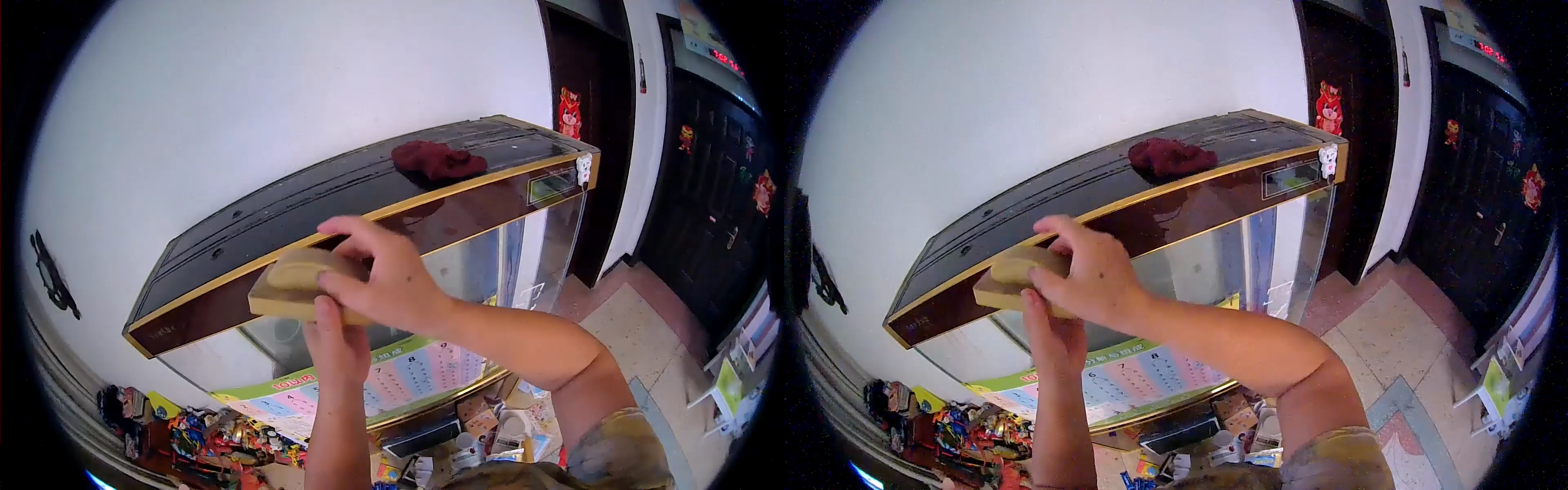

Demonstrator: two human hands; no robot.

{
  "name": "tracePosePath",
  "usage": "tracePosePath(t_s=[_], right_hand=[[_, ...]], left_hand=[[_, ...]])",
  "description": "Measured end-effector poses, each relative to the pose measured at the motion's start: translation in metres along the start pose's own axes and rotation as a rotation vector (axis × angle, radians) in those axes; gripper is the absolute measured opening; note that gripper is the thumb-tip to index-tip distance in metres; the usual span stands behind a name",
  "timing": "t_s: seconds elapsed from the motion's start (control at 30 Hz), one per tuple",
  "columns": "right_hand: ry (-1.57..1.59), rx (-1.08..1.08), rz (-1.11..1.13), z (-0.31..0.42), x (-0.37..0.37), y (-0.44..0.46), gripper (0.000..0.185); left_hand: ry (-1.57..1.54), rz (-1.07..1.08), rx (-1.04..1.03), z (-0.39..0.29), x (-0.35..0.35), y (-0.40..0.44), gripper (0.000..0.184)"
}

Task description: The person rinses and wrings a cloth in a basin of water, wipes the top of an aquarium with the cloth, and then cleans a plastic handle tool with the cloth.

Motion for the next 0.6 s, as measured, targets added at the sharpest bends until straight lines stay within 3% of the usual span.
tracePosePath(t_s=[0.1, 0.17, 0.2, 0.23, 0.27, 0.3, 0.37, 0.43, 0.5, 0.57, 0.6], right_hand=[[0.044, -0.004, 0.115, -0.005, -0.014, 0.002, 0.038], [0.083, -0.043, 0.265, -0.008, -0.01, 0.014, 0.034], [-0.112, 0.042, 0.128, -0.001, 0.01, 0.022, 0.031], [-0.392, 0.268, -0.02, 0.003, 0.034, 0.034, 0.041], [-0.598, 0.319, -0.103, -0.002, 0.053, 0.046, 0.039], [-0.749, 0.283, -0.08, -0.011, 0.073, 0.06, 0.04], [-1.034, -0.023, -0.055, -0.04, 0.108, 0.076, 0.047], [-1.078, -0.297, 0.03, -0.065, 0.13, 0.086, 0.061], [-1.142, -0.305, 0.044, -0.082, 0.144, 0.093, 0.061], [-0.985, -0.26, 0.254, -0.089, 0.14, 0.099, 0.055], [-0.984, -0.183, 0.198, -0.087, 0.142, 0.101, 0.047]], left_hand=[[0.091, -0.05, -0.049, -0.007, 0.02, -0.007, 0.056], [-0.041, -0.215, 0.005, -0.01, 0.043, -0.012, 0.056], [-0.094, -0.076, 0.013, -0.016, 0.036, -0.009, 0.058], [-0.094, -0.082, 0.009, -0.021, 0.04, -0.011, 0.058], [-0.079, -0.109, 0.029, -0.024, 0.045, -0.013, 0.059], [-0.065, -0.136, 0.049, -0.027, 0.051, -0.014, 0.06], [-0.049, -0.139, 0.045, -0.03, 0.06, -0.014, 0.062], [-0.046, -0.03, 0.067, -0.033, 0.06, -0.012, 0.062], [-0.014, 0.017, 0.051, -0.037, 0.059, -0.01, 0.062], [0.015, 0.065, 0.042, -0.039, 0.058, -0.01, 0.062], [0.028, 0.084, 0.062, -0.038, 0.058, -0.009, 0.06]])
Point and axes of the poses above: each hand's wrist, its own y-axis towards the middle knuckle, its own x-axis out of the back of the hand, z = x × y, the point moved 6 cm from there along y, towards the middle knuckle, and after that the axes turned 2 degrees about z, right-handed, at the moved point
